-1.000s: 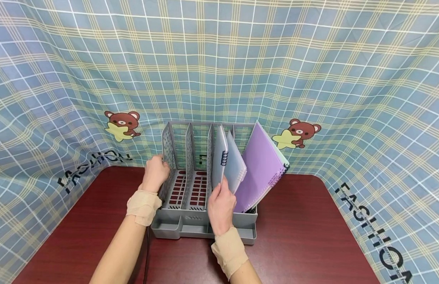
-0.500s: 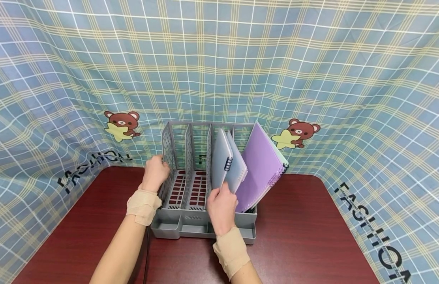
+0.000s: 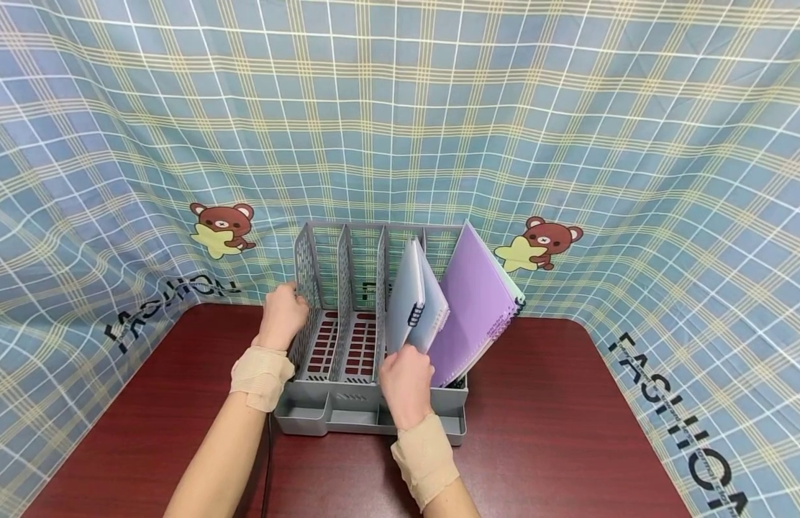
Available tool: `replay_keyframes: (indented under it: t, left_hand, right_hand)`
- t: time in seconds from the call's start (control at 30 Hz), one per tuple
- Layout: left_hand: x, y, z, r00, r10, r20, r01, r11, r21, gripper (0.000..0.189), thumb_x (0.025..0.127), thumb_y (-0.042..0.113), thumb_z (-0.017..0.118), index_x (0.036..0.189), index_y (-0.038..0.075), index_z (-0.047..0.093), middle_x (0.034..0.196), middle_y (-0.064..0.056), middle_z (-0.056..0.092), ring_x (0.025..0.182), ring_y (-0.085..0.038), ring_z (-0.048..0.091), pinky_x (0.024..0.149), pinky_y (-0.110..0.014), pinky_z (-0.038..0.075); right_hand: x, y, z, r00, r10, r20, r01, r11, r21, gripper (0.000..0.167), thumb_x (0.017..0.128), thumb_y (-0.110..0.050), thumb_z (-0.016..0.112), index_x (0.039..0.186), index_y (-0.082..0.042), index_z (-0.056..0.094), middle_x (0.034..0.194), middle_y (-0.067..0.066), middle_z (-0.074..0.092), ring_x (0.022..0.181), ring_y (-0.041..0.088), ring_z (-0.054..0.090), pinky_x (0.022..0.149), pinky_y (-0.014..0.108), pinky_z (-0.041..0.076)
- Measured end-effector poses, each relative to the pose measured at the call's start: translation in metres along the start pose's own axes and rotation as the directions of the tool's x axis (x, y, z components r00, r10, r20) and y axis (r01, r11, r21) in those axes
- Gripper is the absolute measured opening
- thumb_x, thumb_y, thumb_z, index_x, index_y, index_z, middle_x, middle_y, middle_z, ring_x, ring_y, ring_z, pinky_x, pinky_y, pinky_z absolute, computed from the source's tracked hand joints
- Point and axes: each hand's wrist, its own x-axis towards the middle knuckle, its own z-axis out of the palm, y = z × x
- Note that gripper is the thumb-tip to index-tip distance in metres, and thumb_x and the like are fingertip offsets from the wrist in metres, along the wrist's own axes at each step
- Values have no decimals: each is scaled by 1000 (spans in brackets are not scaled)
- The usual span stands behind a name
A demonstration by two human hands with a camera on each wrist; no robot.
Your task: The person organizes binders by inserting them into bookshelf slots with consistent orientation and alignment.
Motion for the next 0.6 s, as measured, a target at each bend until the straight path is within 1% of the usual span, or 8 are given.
replay_keyframes:
  t: [0.13, 0.27, 0.43, 0.6]
  left_hand:
    - [0, 1, 0, 1000, -1, 2, 1, 1000, -3, 17, 99, 0, 42, 91, 1, 57, 56, -4, 38, 47, -18, 34, 47, -33, 33]
    - [0, 1, 0, 1000, -3, -2, 3, 1000, -8, 16, 98, 0, 42, 88, 2, 55, 57, -4, 37, 47, -18, 33, 47, -33, 32]
    - [0, 1, 0, 1000, -6, -10, 6, 1000, -1, 17, 99, 1, 43, 90, 1, 57, 57, -5, 39, 48, -19, 34, 47, -33, 33]
    - [0, 0, 1, 1000, 8, -21, -8, 1000, -3, 18, 98, 0, 42, 93, -1, 59, 57, -5, 39, 47, -19, 34, 47, -33, 32]
  right_hand:
    - [0, 0, -2, 999, -1, 36, 1, 1000, -10, 40, 85, -8, 64, 48, -15, 48, 58, 20, 63, 60, 49, 67, 58, 62, 53]
    - [1, 0, -3, 999, -3, 52, 4, 1000, -11, 37, 85, -9, 64, 51, -13, 50, 59, 20, 63, 60, 49, 66, 58, 62, 52]
    - [1, 1, -4, 998, 1, 67, -1, 1000, -11, 35, 86, -10, 64, 53, -12, 52, 61, 20, 64, 61, 48, 66, 59, 61, 53]
    - [2, 0, -9, 996, 3, 89, -2, 1000, -13, 32, 86, -13, 66, 56, -10, 57, 63, 21, 65, 61, 47, 67, 59, 61, 53]
